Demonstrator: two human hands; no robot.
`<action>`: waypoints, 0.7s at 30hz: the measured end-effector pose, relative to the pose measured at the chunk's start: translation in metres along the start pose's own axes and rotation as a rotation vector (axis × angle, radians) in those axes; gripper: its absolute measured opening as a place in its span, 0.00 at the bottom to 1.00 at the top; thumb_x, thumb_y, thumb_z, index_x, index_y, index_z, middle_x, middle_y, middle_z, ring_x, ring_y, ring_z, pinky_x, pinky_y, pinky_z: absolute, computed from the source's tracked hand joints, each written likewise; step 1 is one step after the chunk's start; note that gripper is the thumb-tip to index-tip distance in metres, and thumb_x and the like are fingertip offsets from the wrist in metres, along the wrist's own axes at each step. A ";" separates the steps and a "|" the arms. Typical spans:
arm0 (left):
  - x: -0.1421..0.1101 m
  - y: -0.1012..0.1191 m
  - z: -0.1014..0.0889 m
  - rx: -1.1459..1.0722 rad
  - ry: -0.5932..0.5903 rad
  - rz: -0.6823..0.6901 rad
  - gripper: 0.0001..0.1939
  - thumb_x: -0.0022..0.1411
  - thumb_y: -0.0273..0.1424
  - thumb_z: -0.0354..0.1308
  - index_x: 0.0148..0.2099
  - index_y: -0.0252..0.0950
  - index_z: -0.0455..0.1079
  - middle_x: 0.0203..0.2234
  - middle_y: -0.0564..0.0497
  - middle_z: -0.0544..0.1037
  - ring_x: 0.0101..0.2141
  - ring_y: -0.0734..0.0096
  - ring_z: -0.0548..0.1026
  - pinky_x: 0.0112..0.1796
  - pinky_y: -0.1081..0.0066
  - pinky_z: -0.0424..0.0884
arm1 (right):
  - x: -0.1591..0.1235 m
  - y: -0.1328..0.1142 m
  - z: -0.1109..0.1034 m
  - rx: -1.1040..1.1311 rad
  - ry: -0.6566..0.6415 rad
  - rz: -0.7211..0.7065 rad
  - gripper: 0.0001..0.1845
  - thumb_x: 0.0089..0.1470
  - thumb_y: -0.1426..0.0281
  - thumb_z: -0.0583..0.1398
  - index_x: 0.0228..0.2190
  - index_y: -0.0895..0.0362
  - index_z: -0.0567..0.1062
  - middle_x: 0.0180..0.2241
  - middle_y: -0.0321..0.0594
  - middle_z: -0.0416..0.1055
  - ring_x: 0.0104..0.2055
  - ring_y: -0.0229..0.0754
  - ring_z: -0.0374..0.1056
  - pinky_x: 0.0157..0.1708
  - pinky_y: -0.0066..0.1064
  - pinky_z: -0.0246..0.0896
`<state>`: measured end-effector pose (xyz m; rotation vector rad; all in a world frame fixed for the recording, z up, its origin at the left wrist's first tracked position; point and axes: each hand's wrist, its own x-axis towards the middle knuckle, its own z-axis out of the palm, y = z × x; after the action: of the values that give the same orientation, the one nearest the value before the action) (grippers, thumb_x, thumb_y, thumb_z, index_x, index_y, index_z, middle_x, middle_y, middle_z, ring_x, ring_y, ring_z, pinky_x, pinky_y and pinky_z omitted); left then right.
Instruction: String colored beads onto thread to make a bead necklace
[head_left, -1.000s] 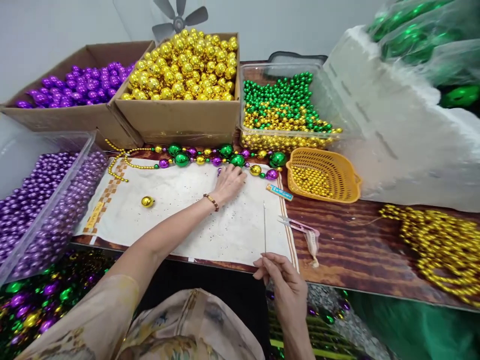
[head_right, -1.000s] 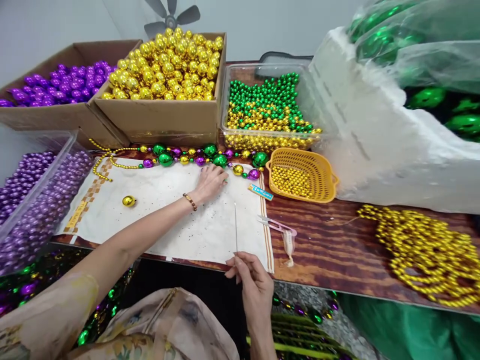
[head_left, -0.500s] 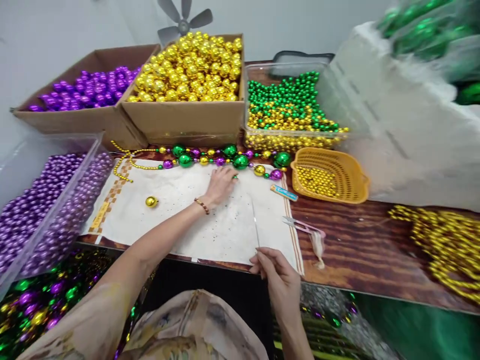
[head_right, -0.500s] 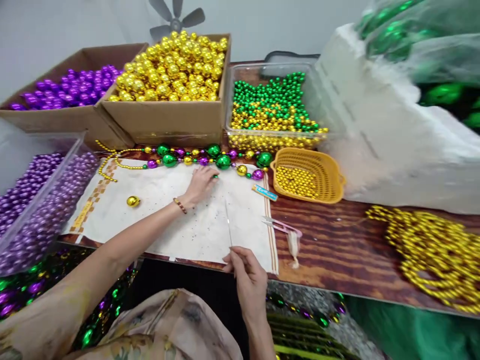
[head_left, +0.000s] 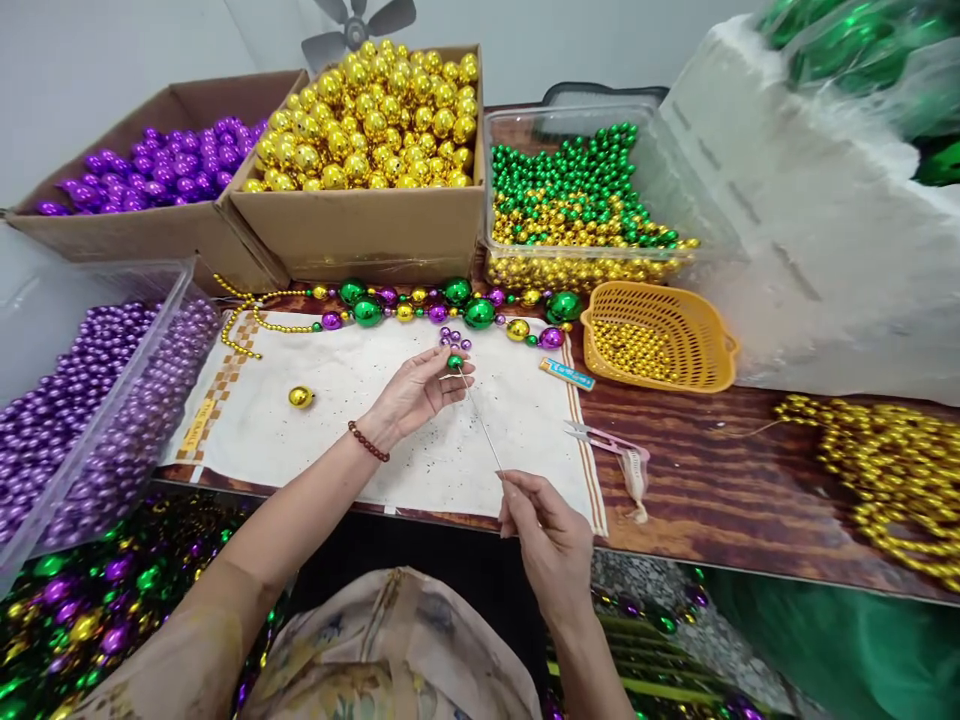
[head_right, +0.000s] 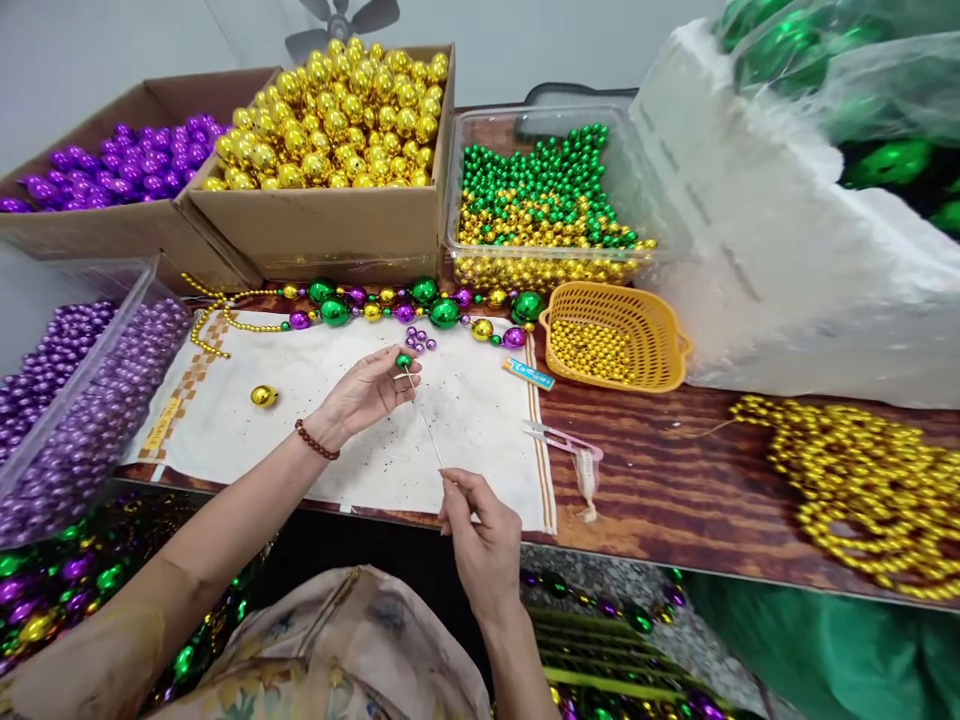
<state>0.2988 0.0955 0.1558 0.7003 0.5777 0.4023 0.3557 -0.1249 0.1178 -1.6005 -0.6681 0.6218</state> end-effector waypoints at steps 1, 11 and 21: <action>-0.002 0.000 0.001 -0.004 0.009 -0.003 0.06 0.65 0.33 0.63 0.38 0.34 0.75 0.32 0.50 0.80 0.31 0.75 0.78 0.35 0.73 0.73 | 0.000 0.000 0.000 -0.013 -0.002 -0.003 0.13 0.62 0.62 0.59 0.38 0.58 0.78 0.18 0.32 0.67 0.18 0.34 0.63 0.21 0.25 0.59; 0.000 -0.006 -0.006 0.060 0.020 0.069 0.15 0.57 0.40 0.70 0.39 0.34 0.74 0.30 0.53 0.77 0.29 0.74 0.79 0.33 0.74 0.73 | -0.003 0.002 0.004 -0.044 -0.003 0.036 0.14 0.63 0.60 0.59 0.37 0.58 0.77 0.18 0.31 0.65 0.17 0.33 0.61 0.20 0.24 0.58; -0.031 -0.009 -0.019 0.856 -0.056 0.309 0.18 0.65 0.46 0.60 0.48 0.37 0.76 0.45 0.43 0.79 0.44 0.65 0.78 0.45 0.64 0.73 | 0.016 0.015 0.028 0.105 0.027 0.044 0.17 0.62 0.55 0.60 0.38 0.57 0.74 0.25 0.35 0.70 0.22 0.35 0.65 0.22 0.26 0.62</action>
<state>0.2645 0.0823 0.1483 1.6303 0.5833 0.4148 0.3474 -0.0953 0.0990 -1.5269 -0.5726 0.6561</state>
